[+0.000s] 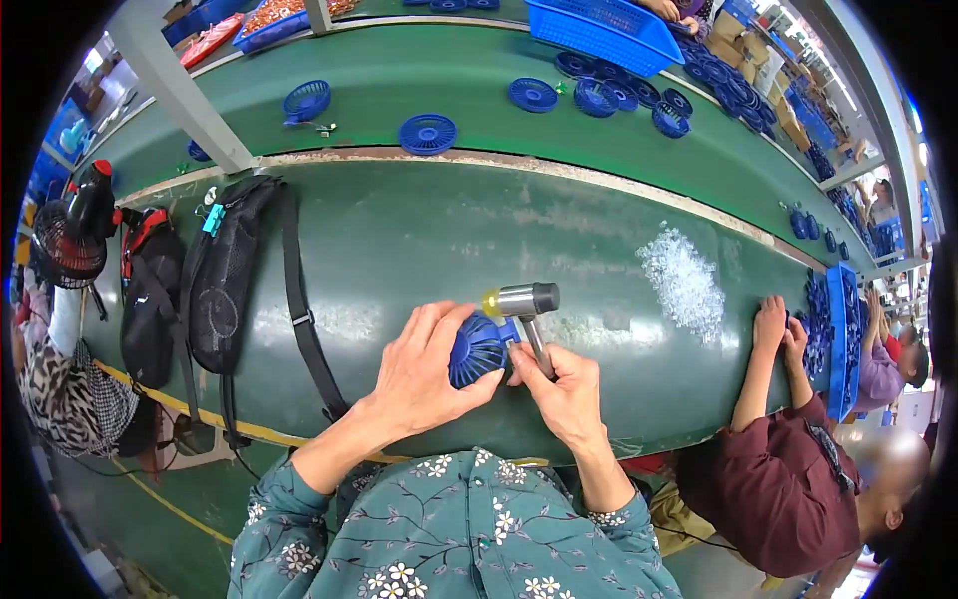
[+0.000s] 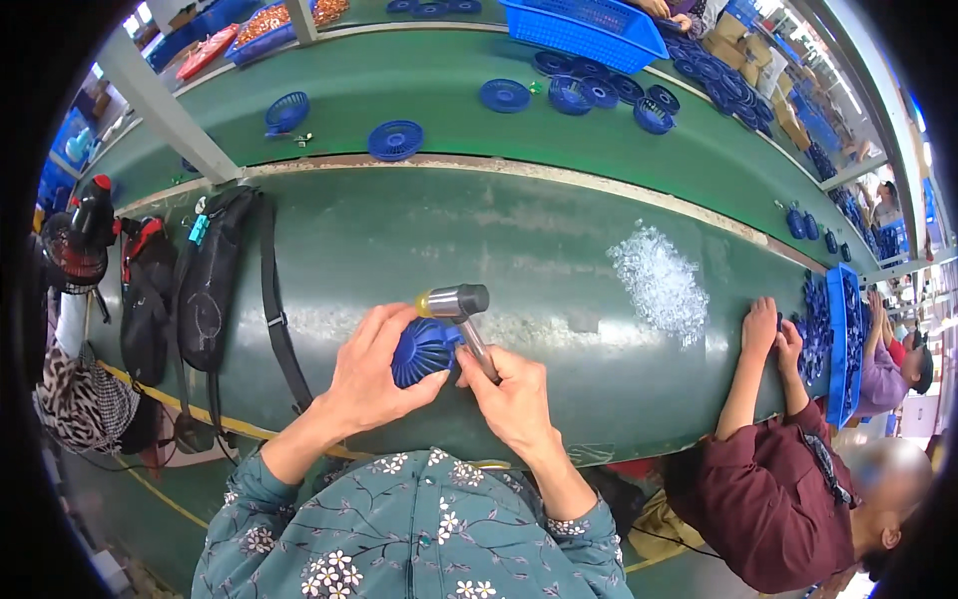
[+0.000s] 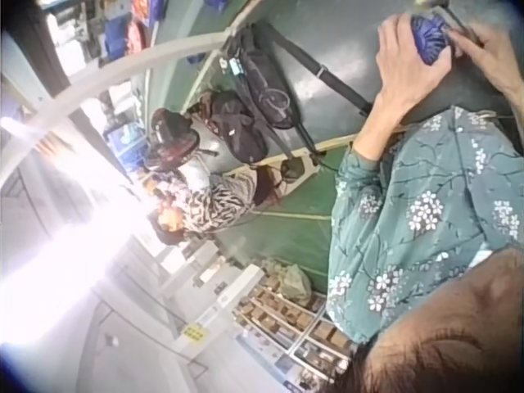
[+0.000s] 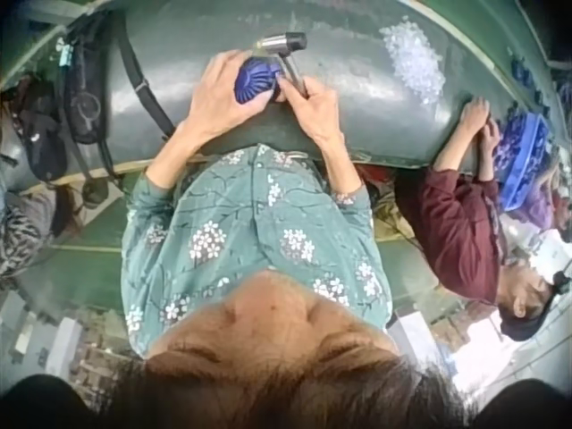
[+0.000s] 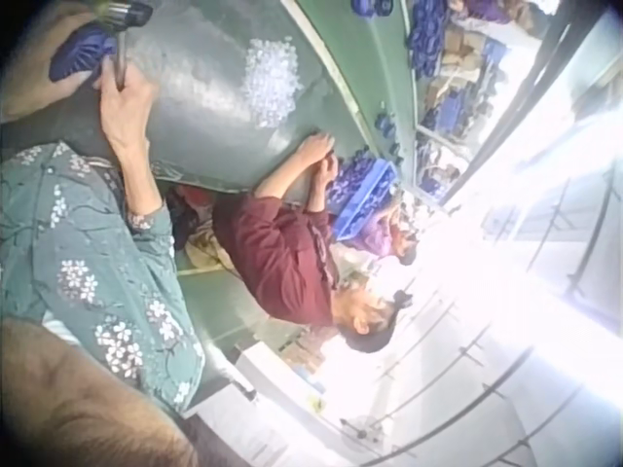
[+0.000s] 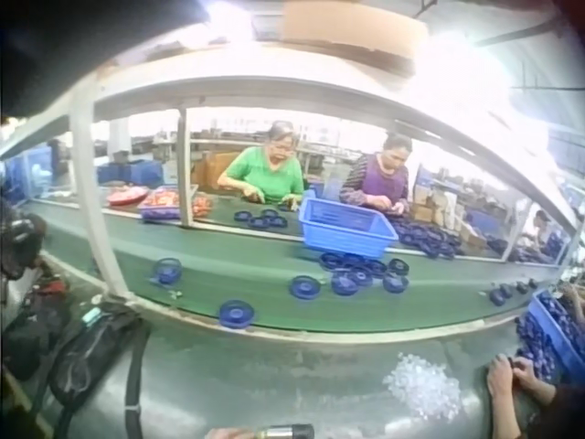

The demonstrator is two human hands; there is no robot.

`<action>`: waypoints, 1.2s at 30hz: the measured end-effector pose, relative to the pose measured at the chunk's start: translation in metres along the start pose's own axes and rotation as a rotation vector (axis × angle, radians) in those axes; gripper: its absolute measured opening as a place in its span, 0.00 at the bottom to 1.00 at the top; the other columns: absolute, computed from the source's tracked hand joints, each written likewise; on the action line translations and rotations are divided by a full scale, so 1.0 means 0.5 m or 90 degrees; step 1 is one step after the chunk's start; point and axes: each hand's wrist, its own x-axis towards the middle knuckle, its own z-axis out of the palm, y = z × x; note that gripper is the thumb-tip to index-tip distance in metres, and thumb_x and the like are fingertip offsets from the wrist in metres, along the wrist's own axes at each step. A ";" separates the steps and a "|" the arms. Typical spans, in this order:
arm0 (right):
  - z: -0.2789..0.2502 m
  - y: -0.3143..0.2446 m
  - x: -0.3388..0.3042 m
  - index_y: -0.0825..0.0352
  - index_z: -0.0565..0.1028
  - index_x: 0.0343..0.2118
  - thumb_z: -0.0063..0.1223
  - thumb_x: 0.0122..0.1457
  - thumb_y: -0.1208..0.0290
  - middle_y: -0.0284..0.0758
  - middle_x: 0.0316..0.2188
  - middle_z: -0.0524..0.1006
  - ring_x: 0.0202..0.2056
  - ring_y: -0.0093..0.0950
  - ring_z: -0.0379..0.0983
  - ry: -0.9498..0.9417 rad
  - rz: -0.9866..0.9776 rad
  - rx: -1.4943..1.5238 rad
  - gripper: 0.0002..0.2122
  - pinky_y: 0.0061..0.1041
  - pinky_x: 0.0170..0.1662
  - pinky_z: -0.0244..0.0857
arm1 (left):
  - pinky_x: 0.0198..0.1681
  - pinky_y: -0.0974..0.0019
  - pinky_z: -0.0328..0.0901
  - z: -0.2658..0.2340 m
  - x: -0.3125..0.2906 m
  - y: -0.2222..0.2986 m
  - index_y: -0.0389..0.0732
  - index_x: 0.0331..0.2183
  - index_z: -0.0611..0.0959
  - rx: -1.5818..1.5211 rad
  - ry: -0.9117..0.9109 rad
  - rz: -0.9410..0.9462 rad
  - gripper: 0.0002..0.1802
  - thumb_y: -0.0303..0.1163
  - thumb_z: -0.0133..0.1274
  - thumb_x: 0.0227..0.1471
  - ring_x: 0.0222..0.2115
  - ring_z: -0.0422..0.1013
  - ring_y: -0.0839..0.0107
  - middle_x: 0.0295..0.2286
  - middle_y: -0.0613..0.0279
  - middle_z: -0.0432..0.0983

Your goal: The person repeatedly takes fan casings from a conveyor belt, inserts components into them, and taps the parts into place using a small hammer.

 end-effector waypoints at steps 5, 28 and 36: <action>0.011 -0.007 0.001 0.71 0.78 0.25 0.59 0.57 0.71 0.32 0.14 0.70 0.19 0.16 0.61 0.022 -0.069 -0.063 0.08 0.23 0.23 0.57 | 0.46 0.52 0.68 -0.006 -0.004 0.002 0.33 0.51 0.70 -0.017 -0.007 -0.053 0.40 0.44 0.64 0.40 0.46 0.69 0.51 0.46 0.49 0.67; -0.022 -0.015 0.030 0.68 0.80 0.42 0.60 0.58 0.74 0.19 0.17 0.63 0.18 0.10 0.56 0.088 0.079 0.095 0.10 0.15 0.20 0.48 | 0.41 0.57 0.64 -0.060 0.283 -0.179 0.37 0.34 0.79 0.168 0.112 0.041 0.08 0.24 0.54 0.47 0.37 0.67 0.55 0.30 0.55 0.71; -0.024 0.003 0.044 0.68 0.81 0.39 0.61 0.58 0.72 0.18 0.15 0.63 0.17 0.10 0.57 0.080 0.133 0.075 0.09 0.16 0.19 0.48 | 0.43 0.51 0.66 0.006 0.465 -0.311 0.32 0.30 0.79 0.252 0.202 0.141 0.08 0.18 0.50 0.43 0.39 0.66 0.49 0.32 0.48 0.71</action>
